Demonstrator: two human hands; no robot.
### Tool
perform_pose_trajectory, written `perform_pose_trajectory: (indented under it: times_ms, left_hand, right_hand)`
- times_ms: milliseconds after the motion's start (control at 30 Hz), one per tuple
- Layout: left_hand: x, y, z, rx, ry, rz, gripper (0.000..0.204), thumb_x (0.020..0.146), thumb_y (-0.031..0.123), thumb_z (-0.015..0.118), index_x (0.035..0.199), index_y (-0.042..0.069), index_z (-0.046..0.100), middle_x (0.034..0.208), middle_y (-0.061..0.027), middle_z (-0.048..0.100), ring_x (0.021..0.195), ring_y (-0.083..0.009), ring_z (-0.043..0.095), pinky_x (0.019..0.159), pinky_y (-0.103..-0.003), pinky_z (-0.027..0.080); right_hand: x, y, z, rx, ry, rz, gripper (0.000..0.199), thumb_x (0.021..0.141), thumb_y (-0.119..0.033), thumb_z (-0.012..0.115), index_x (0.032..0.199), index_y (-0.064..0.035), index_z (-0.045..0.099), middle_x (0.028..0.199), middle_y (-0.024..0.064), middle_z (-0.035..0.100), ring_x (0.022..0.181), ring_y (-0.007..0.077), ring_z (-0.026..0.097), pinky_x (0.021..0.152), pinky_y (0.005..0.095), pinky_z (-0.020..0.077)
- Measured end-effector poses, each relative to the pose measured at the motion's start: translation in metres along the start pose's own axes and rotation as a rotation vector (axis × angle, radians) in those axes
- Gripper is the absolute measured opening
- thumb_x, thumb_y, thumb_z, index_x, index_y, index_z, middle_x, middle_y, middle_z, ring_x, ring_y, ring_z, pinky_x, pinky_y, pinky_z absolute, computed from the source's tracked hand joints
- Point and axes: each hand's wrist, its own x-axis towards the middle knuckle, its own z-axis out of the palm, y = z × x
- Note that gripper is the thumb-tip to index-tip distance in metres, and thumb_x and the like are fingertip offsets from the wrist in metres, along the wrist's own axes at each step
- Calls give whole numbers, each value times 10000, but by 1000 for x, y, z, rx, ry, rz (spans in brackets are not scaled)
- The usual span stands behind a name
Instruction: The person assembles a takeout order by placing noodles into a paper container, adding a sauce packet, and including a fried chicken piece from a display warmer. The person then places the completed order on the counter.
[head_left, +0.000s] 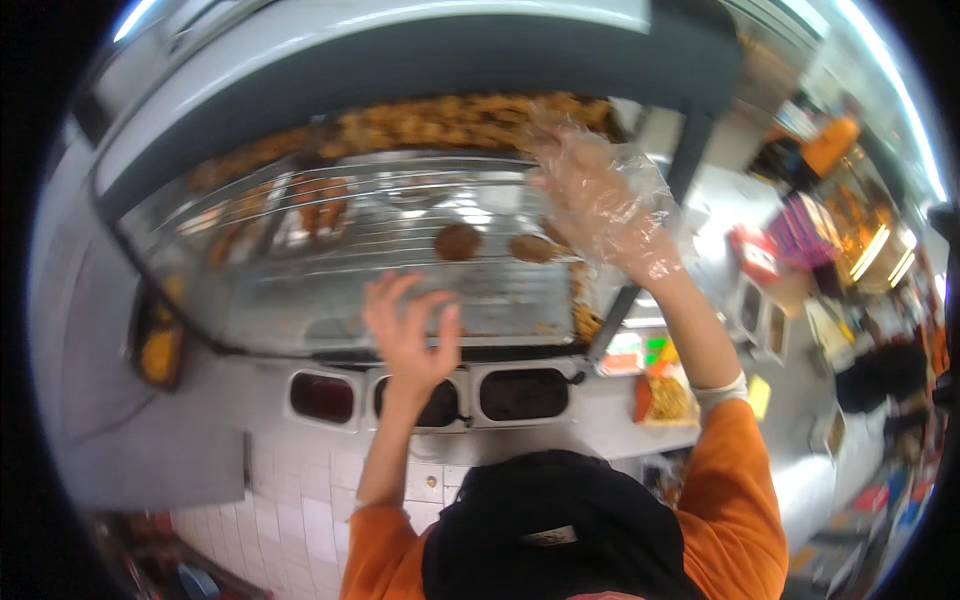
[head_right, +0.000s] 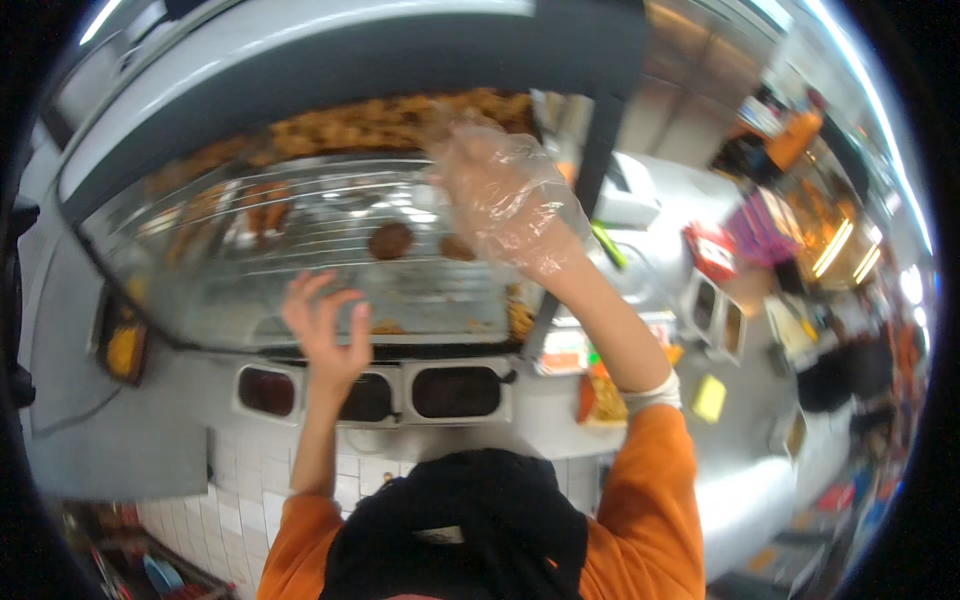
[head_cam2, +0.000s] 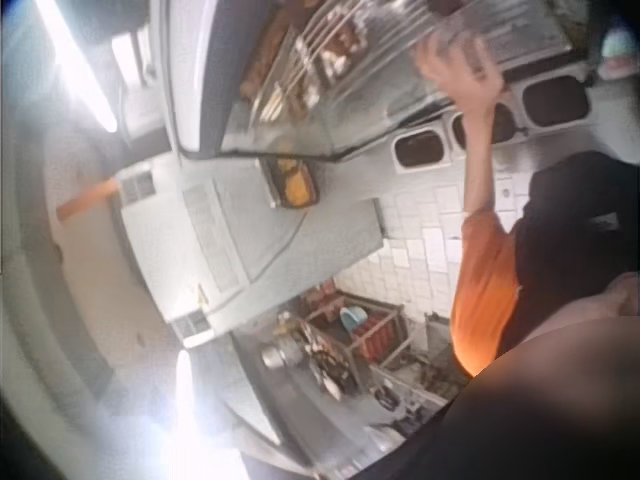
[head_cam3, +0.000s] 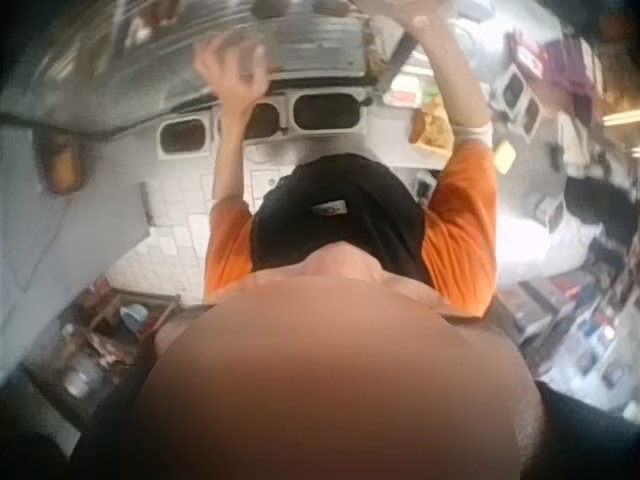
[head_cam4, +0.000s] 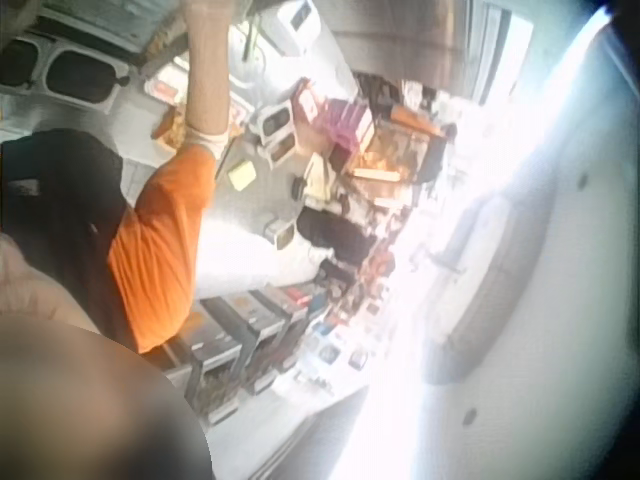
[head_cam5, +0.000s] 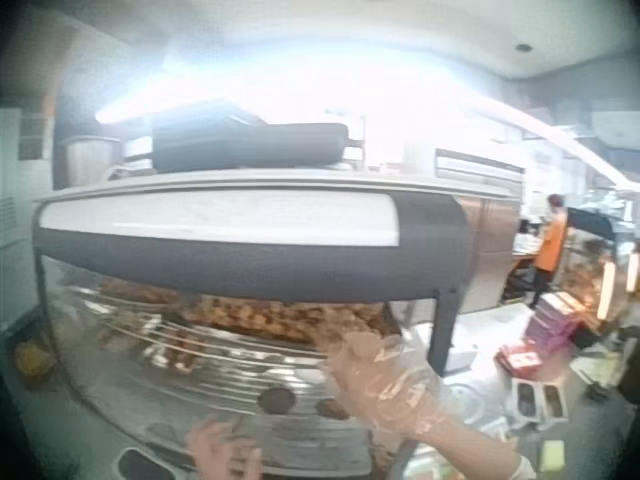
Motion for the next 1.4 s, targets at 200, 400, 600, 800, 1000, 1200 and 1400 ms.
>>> perform_pose_trajectory:
  times_ms: [200, 400, 600, 800, 1000, 1200, 1400]
  left_hand:
    - [-11, 10, -7, -294, 27, -203, 106, 849, 73, 565, 934, 14, 590, 1040, -139, 561, 1004, -290, 513, 905, -374, 383]
    - [-35, 35, 16, -626, -3, -407, 73, 884, 64, 535, 899, -7, 549, 910, -111, 571, 875, -194, 522, 837, -300, 395]
    - [-48, 51, 36, -706, -115, -418, 47, 912, 30, 490, 930, -4, 517, 914, -81, 528, 859, -153, 521, 838, -277, 412]
    - [-62, 62, 49, -796, -50, -511, 65, 933, 67, 511, 937, 3, 521, 878, -63, 543, 821, -128, 528, 796, -251, 412]
    - [-79, 59, 39, -723, 21, -631, 56, 912, 50, 520, 928, -2, 533, 871, -68, 565, 762, -127, 543, 758, -264, 438]
    - [-93, 43, 20, -685, 159, -672, 81, 924, 82, 531, 950, 5, 537, 898, -60, 558, 744, -122, 535, 729, -246, 436]
    - [-95, 35, 8, -649, 204, -685, 95, 935, 109, 529, 953, 17, 536, 904, -64, 557, 747, -120, 530, 719, -246, 433]
  right_hand:
    - [-184, 72, -92, 614, 60, 727, 167, 904, -120, 570, 970, 13, 646, 966, 126, 667, 944, 187, 634, 853, 297, 478]
    - [-493, 153, 7, -353, -1066, 1230, 392, 845, -415, 502, 789, -69, 677, 808, 192, 660, 763, 367, 626, 667, 452, 482]
    - [-588, 115, 49, -102, -348, 1320, 296, 837, -287, 481, 939, -87, 674, 923, 188, 660, 883, 355, 625, 769, 471, 473]
    - [-555, 107, 49, -164, -570, 1388, 278, 778, -252, 579, 972, -61, 635, 954, 204, 645, 877, 366, 621, 765, 467, 492]
    - [-587, 138, 40, -207, -502, 1103, 206, 771, -192, 559, 921, -93, 660, 871, 146, 655, 830, 333, 619, 755, 429, 492]
    - [-546, 210, 16, 38, -486, 1065, 164, 786, -177, 575, 890, -88, 664, 851, 105, 667, 764, 261, 625, 698, 371, 503]
    - [-518, 283, 83, 501, -103, 1047, 92, 813, -143, 598, 817, -60, 640, 780, 68, 664, 634, 167, 629, 577, 301, 522]
